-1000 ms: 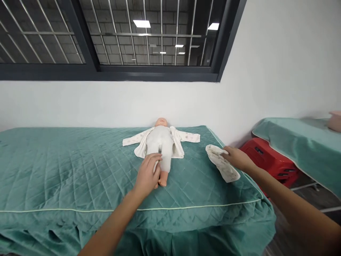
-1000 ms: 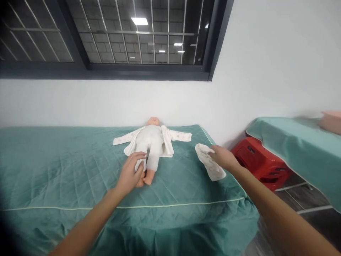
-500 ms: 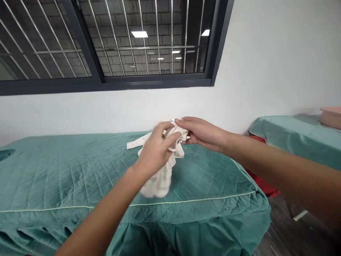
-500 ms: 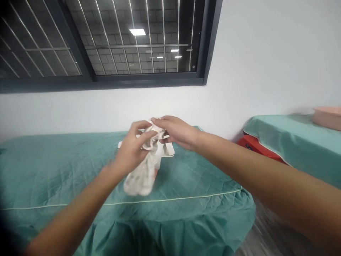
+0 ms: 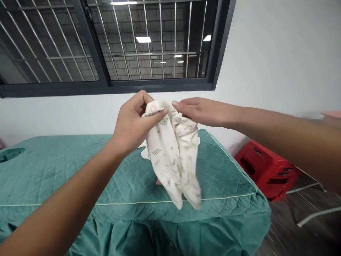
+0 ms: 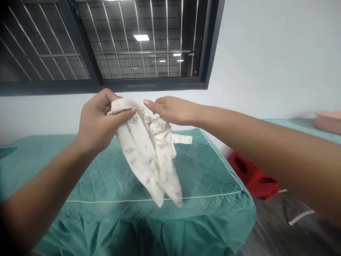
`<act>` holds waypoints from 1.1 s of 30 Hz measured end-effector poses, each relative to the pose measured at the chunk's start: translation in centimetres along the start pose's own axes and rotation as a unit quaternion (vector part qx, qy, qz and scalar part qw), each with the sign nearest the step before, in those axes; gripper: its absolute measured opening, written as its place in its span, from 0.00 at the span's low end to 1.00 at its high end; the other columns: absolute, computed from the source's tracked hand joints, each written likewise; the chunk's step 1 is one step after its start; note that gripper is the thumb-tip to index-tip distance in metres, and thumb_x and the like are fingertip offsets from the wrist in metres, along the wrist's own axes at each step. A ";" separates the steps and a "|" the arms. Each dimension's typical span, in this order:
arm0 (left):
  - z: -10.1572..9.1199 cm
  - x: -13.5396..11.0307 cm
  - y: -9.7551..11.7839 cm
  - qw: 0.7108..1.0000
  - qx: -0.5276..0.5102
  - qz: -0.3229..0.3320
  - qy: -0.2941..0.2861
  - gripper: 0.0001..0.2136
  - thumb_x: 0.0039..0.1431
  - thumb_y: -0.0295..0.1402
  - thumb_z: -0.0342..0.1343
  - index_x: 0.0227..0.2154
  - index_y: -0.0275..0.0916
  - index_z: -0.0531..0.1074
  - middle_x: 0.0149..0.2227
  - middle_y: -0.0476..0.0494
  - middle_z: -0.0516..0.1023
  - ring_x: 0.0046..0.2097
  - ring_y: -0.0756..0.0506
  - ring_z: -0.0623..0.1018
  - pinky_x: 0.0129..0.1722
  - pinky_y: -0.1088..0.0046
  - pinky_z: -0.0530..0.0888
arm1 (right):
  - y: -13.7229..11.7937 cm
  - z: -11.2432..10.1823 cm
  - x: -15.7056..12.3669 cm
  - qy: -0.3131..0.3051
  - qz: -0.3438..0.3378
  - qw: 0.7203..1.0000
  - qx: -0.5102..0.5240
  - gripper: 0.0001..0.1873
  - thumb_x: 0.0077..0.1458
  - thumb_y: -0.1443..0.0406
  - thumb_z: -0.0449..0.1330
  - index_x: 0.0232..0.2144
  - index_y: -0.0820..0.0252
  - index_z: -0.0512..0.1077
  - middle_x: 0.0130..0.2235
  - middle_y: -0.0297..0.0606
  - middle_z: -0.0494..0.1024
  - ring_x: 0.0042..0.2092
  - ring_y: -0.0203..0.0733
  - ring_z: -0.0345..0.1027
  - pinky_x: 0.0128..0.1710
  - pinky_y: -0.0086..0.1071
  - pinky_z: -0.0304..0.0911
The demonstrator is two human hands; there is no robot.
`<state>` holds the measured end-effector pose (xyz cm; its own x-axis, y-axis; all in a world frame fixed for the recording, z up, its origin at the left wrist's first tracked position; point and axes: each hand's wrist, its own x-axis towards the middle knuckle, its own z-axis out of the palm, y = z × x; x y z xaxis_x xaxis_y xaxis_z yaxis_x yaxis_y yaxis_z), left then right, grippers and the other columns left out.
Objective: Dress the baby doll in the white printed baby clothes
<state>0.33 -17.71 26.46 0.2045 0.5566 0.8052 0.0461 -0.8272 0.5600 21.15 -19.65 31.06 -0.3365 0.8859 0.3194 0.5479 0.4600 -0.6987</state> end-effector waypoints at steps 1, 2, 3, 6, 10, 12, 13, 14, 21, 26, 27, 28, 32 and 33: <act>0.0 0.3 -0.3 1.000 -0.026 -0.017 0.006 0.15 0.54 0.32 0.66 0.26 0.39 0.62 0.26 0.54 0.68 0.28 0.53 0.68 0.26 0.77 0.64 | -0.5 0.0 -0.2 0.015 -0.024 1.000 0.003 0.21 0.58 0.47 0.61 0.33 0.60 0.75 0.37 0.39 0.76 0.43 0.43 0.70 0.40 0.31 0.64; 0.1 0.6 -0.6 0.998 -0.051 -0.029 0.007 0.15 0.54 0.32 0.66 0.26 0.39 0.62 0.25 0.54 0.67 0.27 0.53 0.68 0.25 0.78 0.64 | -1.0 0.2 -0.5 0.022 -0.047 0.999 0.010 0.20 0.58 0.48 0.61 0.34 0.59 0.75 0.37 0.38 0.76 0.42 0.42 0.70 0.40 0.31 0.63; 0.1 0.8 -1.0 0.996 -0.074 -0.040 0.003 0.15 0.54 0.33 0.66 0.26 0.39 0.62 0.25 0.54 0.67 0.27 0.53 0.68 0.25 0.78 0.64 | -1.4 0.5 -0.7 0.019 -0.065 0.998 0.017 0.19 0.58 0.49 0.62 0.34 0.59 0.76 0.36 0.36 0.76 0.41 0.41 0.70 0.39 0.30 0.63; -0.3 1.2 -1.6 0.988 -0.126 -0.085 -0.026 0.12 0.56 0.35 0.64 0.29 0.39 0.64 0.27 0.53 0.70 0.27 0.52 0.72 0.27 0.77 0.69 | -1.6 1.5 -1.1 -0.044 -0.068 0.996 0.026 0.15 0.53 0.53 0.67 0.33 0.59 0.76 0.33 0.34 0.76 0.36 0.38 0.70 0.35 0.30 0.63; -2.5 1.1 -1.6 0.969 -0.144 -0.165 -0.115 0.09 0.58 0.39 0.61 0.34 0.39 0.70 0.29 0.48 0.73 0.29 0.48 0.77 0.29 0.73 0.74 | 0.2 2.3 -1.3 -0.112 -0.027 0.992 0.046 0.15 0.53 0.53 0.67 0.30 0.59 0.77 0.31 0.34 0.77 0.33 0.37 0.69 0.32 0.29 0.62; -3.7 1.0 -1.4 0.957 -0.137 -0.187 -0.176 0.10 0.56 0.39 0.63 0.35 0.38 0.73 0.30 0.46 0.75 0.30 0.47 0.78 0.29 0.72 0.75 | 1.2 2.7 -1.2 -0.101 -0.023 0.993 0.061 0.17 0.54 0.50 0.65 0.30 0.59 0.77 0.31 0.34 0.76 0.33 0.36 0.68 0.31 0.29 0.61; -4.1 0.9 -1.2 0.953 -0.126 -0.190 -0.201 0.10 0.54 0.38 0.64 0.35 0.38 0.74 0.30 0.45 0.76 0.31 0.47 0.78 0.29 0.72 0.75 | 1.4 3.0 -1.1 -0.089 -0.029 0.993 0.070 0.18 0.54 0.50 0.65 0.30 0.59 0.76 0.30 0.34 0.76 0.32 0.36 0.68 0.30 0.29 0.61; -4.3 0.9 -1.0 0.951 -0.107 -0.190 -0.219 0.10 0.53 0.38 0.65 0.35 0.38 0.75 0.31 0.45 0.77 0.31 0.46 0.78 0.29 0.73 0.75 | 1.5 3.3 -0.9 -0.077 -0.037 0.993 0.081 0.19 0.54 0.49 0.64 0.31 0.59 0.76 0.31 0.34 0.75 0.32 0.35 0.67 0.30 0.28 0.60; -3.6 0.0 -1.1 0.950 -0.037 -0.223 -0.213 0.10 0.49 0.36 0.67 0.32 0.37 0.77 0.29 0.45 0.78 0.35 0.42 0.80 0.32 0.69 0.77 | 1.0 5.4 1.0 -0.013 -0.071 0.992 0.106 0.21 0.52 0.48 0.66 0.29 0.59 0.72 0.27 0.31 0.71 0.30 0.33 0.63 0.28 0.26 0.56; -2.4 -0.8 -3.8 0.940 -0.190 -0.252 -0.127 0.14 0.55 0.41 0.63 0.36 0.34 0.75 0.34 0.41 0.80 0.39 0.42 0.81 0.39 0.65 0.78 | 3.0 6.1 0.6 -0.112 0.003 0.985 0.132 0.22 0.50 0.47 0.68 0.36 0.59 0.77 0.33 0.35 0.78 0.32 0.36 0.69 0.29 0.28 0.61; -2.0 -1.0 -4.3 0.933 -0.221 -0.260 -0.118 0.15 0.56 0.42 0.63 0.37 0.34 0.75 0.34 0.40 0.80 0.39 0.42 0.81 0.40 0.65 0.78 | 3.5 6.3 0.5 -0.131 0.019 0.981 0.142 0.23 0.49 0.47 0.68 0.37 0.59 0.77 0.35 0.36 0.80 0.32 0.37 0.71 0.30 0.29 0.63; -1.4 -1.3 -4.7 0.922 -0.250 -0.270 -0.120 0.15 0.57 0.43 0.62 0.38 0.34 0.75 0.35 0.40 0.80 0.40 0.42 0.81 0.40 0.65 0.79 | 4.1 6.6 0.3 -0.134 0.034 0.978 0.157 0.23 0.49 0.46 0.68 0.36 0.59 0.78 0.35 0.37 0.80 0.33 0.38 0.72 0.30 0.30 0.64; 0.6 -2.7 -5.4 0.868 -0.320 -0.323 -0.200 0.18 0.53 0.41 0.66 0.41 0.34 0.75 0.38 0.37 0.81 0.42 0.41 0.82 0.43 0.64 0.79 | 5.5 6.7 0.8 -0.020 0.052 0.971 0.233 0.27 0.51 0.40 0.63 0.32 0.58 0.77 0.30 0.39 0.80 0.34 0.42 0.74 0.32 0.32 0.67; 0.9 -3.0 -5.5 0.853 -0.319 -0.337 -0.238 0.19 0.51 0.39 0.69 0.42 0.35 0.75 0.39 0.37 0.81 0.43 0.40 0.82 0.43 0.63 0.79 | 5.7 6.6 1.1 0.009 0.047 0.969 0.241 0.28 0.51 0.39 0.61 0.32 0.57 0.77 0.29 0.39 0.80 0.34 0.43 0.74 0.32 0.33 0.68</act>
<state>0.31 -14.94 20.78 0.7224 0.6696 0.1722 -0.1999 -0.0361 0.9792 18.87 -16.51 23.24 -0.2857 0.9258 0.2474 0.1523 0.2987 -0.9421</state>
